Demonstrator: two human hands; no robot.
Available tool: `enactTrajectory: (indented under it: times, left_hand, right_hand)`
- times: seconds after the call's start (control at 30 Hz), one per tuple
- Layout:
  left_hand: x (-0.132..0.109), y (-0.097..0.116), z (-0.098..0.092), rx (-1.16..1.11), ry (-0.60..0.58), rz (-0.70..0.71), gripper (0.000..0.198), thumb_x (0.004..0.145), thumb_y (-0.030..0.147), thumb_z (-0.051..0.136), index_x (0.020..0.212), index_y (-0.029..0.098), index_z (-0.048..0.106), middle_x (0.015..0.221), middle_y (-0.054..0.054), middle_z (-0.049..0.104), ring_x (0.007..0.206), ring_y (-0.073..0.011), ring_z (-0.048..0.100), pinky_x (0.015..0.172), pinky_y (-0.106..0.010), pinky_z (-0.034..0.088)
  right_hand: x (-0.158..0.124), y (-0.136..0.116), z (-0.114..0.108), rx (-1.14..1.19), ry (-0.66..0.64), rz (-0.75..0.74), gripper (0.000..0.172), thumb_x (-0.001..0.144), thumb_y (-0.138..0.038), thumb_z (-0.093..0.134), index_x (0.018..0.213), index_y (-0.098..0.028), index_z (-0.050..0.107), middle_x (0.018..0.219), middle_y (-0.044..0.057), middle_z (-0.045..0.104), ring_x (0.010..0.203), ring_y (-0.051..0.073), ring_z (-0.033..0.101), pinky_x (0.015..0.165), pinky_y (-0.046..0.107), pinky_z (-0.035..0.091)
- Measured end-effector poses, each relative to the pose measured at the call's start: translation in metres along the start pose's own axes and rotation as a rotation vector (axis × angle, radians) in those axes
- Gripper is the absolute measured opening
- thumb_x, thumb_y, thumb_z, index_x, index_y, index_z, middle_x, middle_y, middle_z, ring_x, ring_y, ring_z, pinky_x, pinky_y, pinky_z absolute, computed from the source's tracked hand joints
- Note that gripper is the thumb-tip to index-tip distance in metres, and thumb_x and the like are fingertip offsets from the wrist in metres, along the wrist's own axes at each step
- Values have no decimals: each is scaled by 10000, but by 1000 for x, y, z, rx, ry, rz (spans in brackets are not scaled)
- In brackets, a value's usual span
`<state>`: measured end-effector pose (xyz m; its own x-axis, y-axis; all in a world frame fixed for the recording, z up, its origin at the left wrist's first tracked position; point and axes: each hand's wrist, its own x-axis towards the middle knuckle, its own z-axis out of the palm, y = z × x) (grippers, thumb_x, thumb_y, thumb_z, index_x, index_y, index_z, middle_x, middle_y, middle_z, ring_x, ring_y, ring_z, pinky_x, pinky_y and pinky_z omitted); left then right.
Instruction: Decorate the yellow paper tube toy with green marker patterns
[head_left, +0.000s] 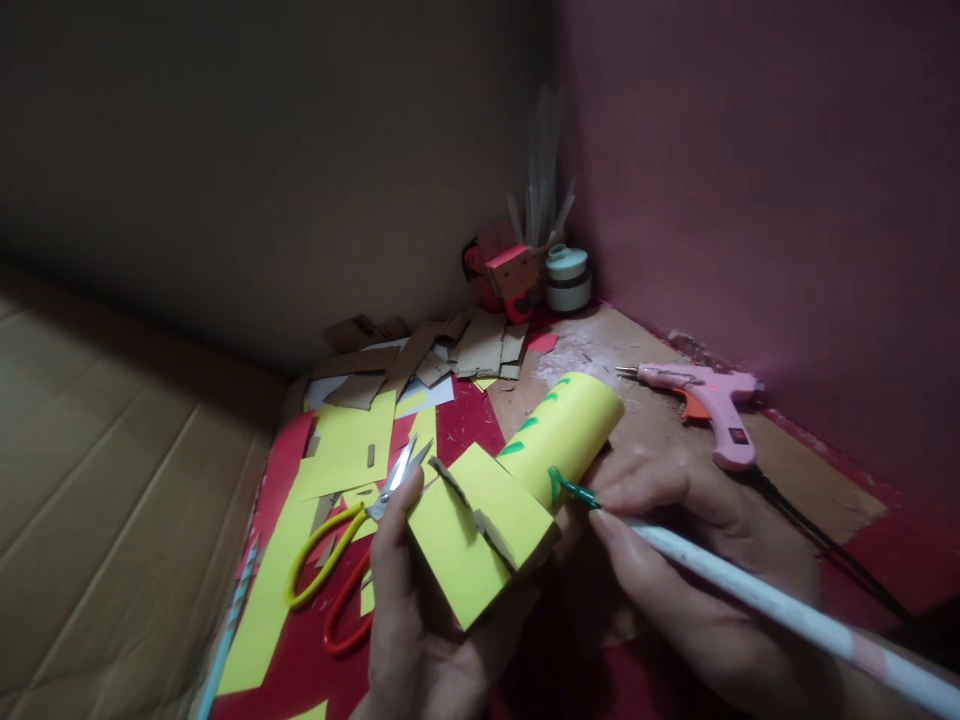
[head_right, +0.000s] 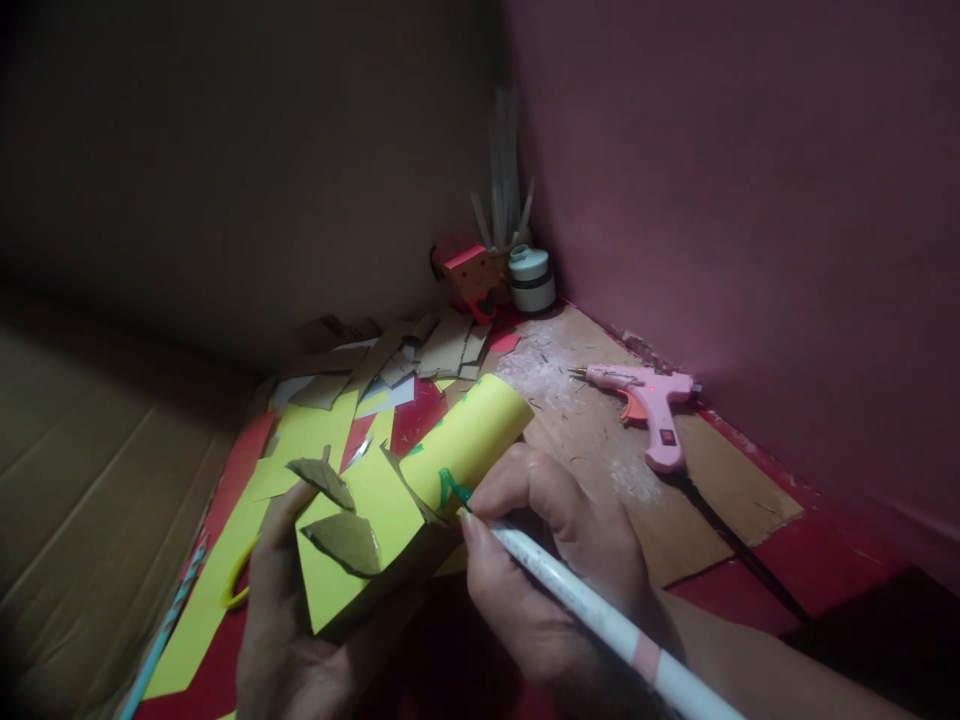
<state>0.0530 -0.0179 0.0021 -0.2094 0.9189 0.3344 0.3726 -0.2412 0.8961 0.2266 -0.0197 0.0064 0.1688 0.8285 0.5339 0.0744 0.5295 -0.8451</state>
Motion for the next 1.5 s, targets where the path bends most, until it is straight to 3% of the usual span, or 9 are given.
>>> enactTrajectory:
  times: [0.1, 0.3, 0.57, 0.73, 1.03, 1.2, 1.5]
  left_hand:
    - [0, 0, 0, -18, 2, -2, 838, 569, 218, 870, 1314, 326, 502, 996, -27, 646, 758, -234, 643, 584, -314, 587]
    - [-3, 11, 6, -89, -4, -134, 844, 578, 259, 870, 1315, 315, 462, 838, 9, 671, 642, -175, 646, 532, -249, 566]
    - [0, 6, 4, -65, -11, 12, 852, 553, 177, 846, 1312, 270, 471, 1127, -37, 613, 862, -209, 664, 717, -290, 599]
    - [1, 3, 2, 0, -21, 83, 848, 577, 176, 828, 1332, 259, 451, 1079, -38, 618, 870, -216, 652, 728, -300, 584]
    - [0, 4, 1, 42, -26, 112, 833, 606, 193, 811, 1353, 242, 445, 1133, -61, 612, 910, -232, 652, 778, -328, 584]
    - [1, 2, 0, 22, -18, 69, 844, 564, 219, 844, 1315, 272, 462, 1064, -31, 615, 808, -201, 630, 657, -283, 574]
    - [3, 1, 2, 52, -18, 170, 814, 600, 240, 842, 1321, 256, 465, 1086, -50, 596, 836, -211, 635, 690, -304, 578]
  right_hand:
    - [5, -1, 2, -29, 14, -47, 264, 818, -23, 557, 875, -281, 562, 679, -7, 577, 511, 122, 548, 421, 250, 414]
    - [5, -4, 3, -56, 23, -97, 274, 787, -1, 539, 853, -267, 544, 670, -13, 596, 556, 136, 609, 452, 243, 443]
    - [-4, -2, -2, -5, 13, 27, 249, 852, -46, 554, 909, -289, 560, 698, -7, 580, 498, 114, 546, 411, 252, 433]
    - [-2, -3, 2, 17, 27, 61, 235, 874, -92, 580, 952, -314, 575, 706, -9, 588, 475, 110, 535, 381, 254, 421]
    - [0, -1, -3, -36, 7, -39, 262, 833, -55, 589, 902, -307, 579, 697, 9, 612, 559, 164, 610, 415, 276, 471]
    - [-3, -1, -4, -3, -7, 33, 242, 861, -83, 593, 928, -314, 571, 728, 4, 598, 526, 137, 568, 411, 276, 457]
    - [-3, -1, 1, 34, 31, 63, 233, 855, -98, 610, 940, -313, 590, 735, 3, 610, 500, 128, 565, 377, 260, 450]
